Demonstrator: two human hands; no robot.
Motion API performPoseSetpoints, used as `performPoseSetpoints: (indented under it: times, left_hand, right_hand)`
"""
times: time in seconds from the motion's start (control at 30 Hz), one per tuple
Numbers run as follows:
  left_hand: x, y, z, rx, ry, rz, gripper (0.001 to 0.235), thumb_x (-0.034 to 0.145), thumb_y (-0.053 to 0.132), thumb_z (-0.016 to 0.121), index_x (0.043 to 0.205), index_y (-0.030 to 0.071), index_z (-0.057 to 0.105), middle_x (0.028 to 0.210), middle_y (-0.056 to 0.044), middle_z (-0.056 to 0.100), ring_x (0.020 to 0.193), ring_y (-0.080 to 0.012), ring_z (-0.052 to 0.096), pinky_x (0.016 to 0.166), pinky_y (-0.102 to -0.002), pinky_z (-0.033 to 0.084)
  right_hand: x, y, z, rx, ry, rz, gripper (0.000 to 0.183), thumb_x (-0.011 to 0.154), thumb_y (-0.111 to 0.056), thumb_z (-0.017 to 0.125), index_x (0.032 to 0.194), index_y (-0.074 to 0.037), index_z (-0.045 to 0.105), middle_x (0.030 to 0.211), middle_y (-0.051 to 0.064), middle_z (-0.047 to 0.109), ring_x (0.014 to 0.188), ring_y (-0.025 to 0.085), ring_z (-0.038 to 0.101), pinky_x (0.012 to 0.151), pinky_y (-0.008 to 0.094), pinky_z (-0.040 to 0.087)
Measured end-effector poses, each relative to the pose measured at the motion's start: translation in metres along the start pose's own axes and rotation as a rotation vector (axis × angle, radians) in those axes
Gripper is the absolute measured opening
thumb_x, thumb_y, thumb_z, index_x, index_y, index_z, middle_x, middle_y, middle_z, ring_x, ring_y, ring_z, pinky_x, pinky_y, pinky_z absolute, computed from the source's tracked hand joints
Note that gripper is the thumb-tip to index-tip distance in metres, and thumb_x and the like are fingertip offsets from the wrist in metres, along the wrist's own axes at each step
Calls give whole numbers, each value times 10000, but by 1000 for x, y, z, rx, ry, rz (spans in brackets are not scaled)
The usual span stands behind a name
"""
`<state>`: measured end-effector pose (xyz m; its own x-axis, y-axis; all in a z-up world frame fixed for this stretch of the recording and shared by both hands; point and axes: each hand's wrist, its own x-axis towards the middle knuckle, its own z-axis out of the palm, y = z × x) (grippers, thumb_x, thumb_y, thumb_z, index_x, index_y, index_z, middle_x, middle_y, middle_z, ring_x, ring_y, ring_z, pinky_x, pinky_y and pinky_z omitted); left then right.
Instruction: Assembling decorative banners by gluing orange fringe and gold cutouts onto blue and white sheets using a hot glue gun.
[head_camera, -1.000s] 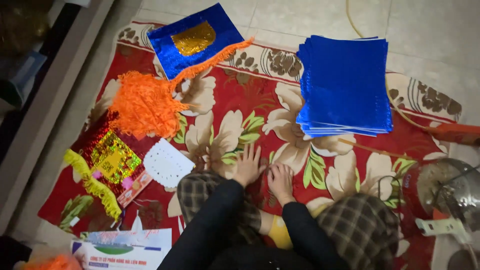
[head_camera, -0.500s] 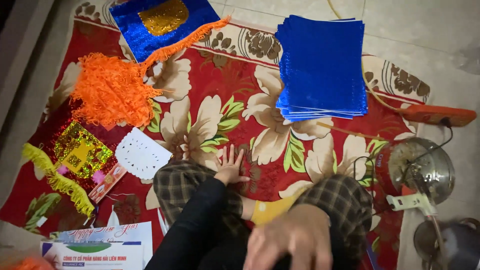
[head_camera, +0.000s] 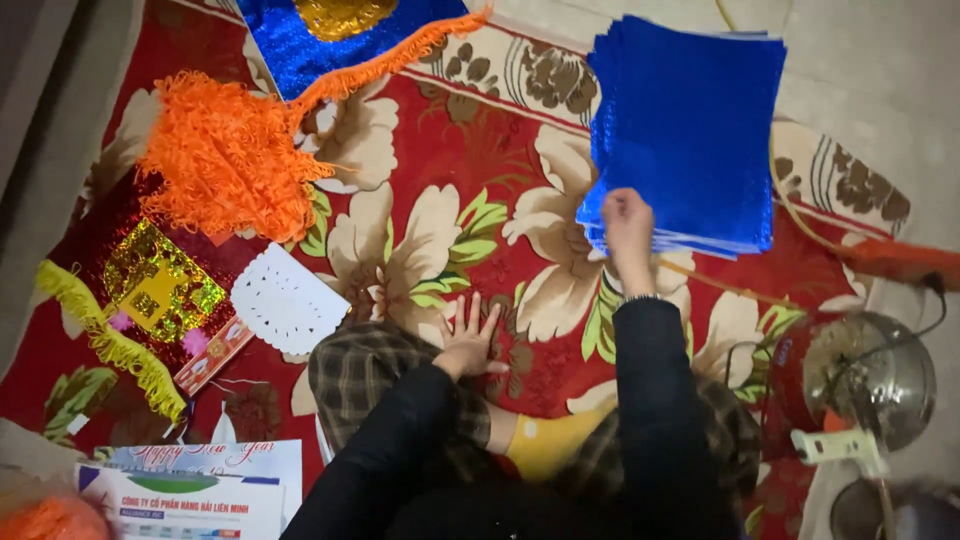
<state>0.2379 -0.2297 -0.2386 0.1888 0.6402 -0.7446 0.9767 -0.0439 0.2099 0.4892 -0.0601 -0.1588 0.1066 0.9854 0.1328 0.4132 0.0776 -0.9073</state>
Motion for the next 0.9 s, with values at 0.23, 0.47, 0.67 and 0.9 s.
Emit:
performPoseSetpoints:
  times: [0.23, 0.47, 0.67, 0.9]
  left_hand:
    - [-9, 0, -8, -57, -6, 26, 1215, 779, 653, 671, 1571, 274, -168, 1597, -156, -321, 1439, -428, -314, 1074, -732, -157]
    - [-6, -3, -4, -84, 26, 66, 1230, 762, 641, 686, 1570, 281, -168, 1595, -160, -322, 1435, -439, -313, 1062, -738, -164]
    - [-10, -2, -6, -102, 31, 75, 1229, 759, 645, 684, 1577, 265, -152, 1600, -162, -315, 1436, -440, -311, 1063, -734, -170]
    - [-5, -4, 1, -105, 41, 76, 1236, 755, 655, 683, 1573, 281, -165, 1592, -154, -332, 1428, -438, -325, 1051, -743, -173]
  right_hand:
    - [36, 75, 33, -784, 74, 44, 434, 765, -361, 826, 996, -75, 595, 1027, 156, 563, 994, 397, 572, 755, 535, 544]
    - [47, 94, 42, -938, 7, 153, 598, 810, -357, 780, 1210, 17, 541, 1077, 216, 562, 1041, 442, 566, 755, 540, 563]
    - [45, 95, 44, -1031, 25, 94, 463, 819, -202, 786, 1164, 27, 579, 1046, 221, 587, 1008, 435, 582, 766, 499, 571]
    - [33, 74, 45, -1062, -17, 65, 630, 797, -466, 796, 1160, 11, 601, 1088, 232, 581, 1048, 434, 571, 802, 493, 567]
